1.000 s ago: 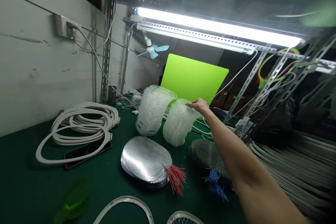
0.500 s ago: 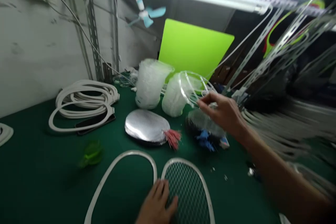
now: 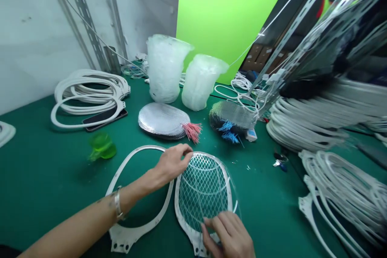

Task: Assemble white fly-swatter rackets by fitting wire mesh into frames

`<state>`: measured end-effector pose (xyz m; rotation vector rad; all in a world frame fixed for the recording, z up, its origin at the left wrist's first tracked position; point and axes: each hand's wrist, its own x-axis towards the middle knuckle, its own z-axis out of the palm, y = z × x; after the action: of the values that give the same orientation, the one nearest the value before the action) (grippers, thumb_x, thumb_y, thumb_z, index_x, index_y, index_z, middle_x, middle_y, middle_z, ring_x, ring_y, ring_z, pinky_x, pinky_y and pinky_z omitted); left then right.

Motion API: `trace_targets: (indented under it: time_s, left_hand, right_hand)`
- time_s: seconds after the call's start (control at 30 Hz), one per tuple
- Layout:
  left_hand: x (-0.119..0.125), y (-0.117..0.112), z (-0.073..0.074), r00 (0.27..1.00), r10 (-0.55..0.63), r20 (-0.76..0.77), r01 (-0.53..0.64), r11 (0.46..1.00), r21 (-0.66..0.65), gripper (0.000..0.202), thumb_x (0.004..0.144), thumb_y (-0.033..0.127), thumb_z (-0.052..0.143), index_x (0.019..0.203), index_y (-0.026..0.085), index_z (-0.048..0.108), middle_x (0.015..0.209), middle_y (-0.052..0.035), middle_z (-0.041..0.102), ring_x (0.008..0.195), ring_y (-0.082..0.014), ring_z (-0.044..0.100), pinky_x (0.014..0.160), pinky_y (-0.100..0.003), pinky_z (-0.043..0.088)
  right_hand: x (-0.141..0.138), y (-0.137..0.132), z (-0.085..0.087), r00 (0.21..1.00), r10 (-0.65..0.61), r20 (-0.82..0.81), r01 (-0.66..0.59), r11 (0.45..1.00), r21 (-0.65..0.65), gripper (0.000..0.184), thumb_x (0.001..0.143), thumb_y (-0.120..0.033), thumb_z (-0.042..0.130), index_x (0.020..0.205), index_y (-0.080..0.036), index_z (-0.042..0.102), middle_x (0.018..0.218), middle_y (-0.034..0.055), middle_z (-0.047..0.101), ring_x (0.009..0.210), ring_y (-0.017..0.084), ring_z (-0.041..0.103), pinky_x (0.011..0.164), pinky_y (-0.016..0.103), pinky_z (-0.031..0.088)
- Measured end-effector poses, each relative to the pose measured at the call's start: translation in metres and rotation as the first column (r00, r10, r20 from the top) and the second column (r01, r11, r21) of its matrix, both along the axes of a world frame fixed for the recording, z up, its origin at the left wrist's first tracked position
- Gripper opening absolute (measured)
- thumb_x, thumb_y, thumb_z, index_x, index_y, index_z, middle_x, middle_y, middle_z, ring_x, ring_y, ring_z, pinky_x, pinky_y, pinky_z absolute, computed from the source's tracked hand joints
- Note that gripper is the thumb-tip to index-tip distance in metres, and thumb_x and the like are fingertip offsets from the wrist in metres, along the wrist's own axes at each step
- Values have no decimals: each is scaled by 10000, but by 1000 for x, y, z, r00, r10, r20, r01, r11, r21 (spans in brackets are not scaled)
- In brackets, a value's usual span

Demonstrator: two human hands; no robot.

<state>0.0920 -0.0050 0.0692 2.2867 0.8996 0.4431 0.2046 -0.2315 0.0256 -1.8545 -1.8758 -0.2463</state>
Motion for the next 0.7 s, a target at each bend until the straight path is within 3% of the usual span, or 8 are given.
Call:
trace_targets:
  time_s: [0.1,0.23,0.47,0.7]
  left_hand:
    - [33,7,-9,999,-19,-51,24,995,93,238,939,297,481,1011,179,675,992,-52,673,948,-195,612,826,-289,461]
    - [59,14,-26,994,-44,-97,56,990,129,174,914,223,519,932,182,688,920,-44,673,898,-193,610,809,-294,464]
    - [65,10,-43,987,-108,-121,130,971,199,177,933,189,502,914,164,676,952,-54,621,941,-186,563,854,-289,454]
    - [69,12,-52,986,-109,-123,134,966,220,143,936,204,516,944,177,657,941,-34,620,925,-173,557,850,-284,453]
  right_hand:
    - [-3,14,-3,1000,-10,-18,10,1000,-6,191,897,-176,523,711,-213,496,637,-8,490,613,148,489,596,292,345]
    - [-3,21,-3,998,-15,-62,15,1000,11,179,904,-181,516,728,-214,505,650,-9,509,628,148,492,616,293,348]
    - [-9,23,-3,998,-49,-36,49,999,10,187,880,-185,541,702,-221,495,625,-17,493,599,149,485,603,296,340]
    - [-11,27,-7,999,-48,-23,49,998,48,177,855,-167,576,704,-223,504,616,-26,500,587,145,473,619,291,346]
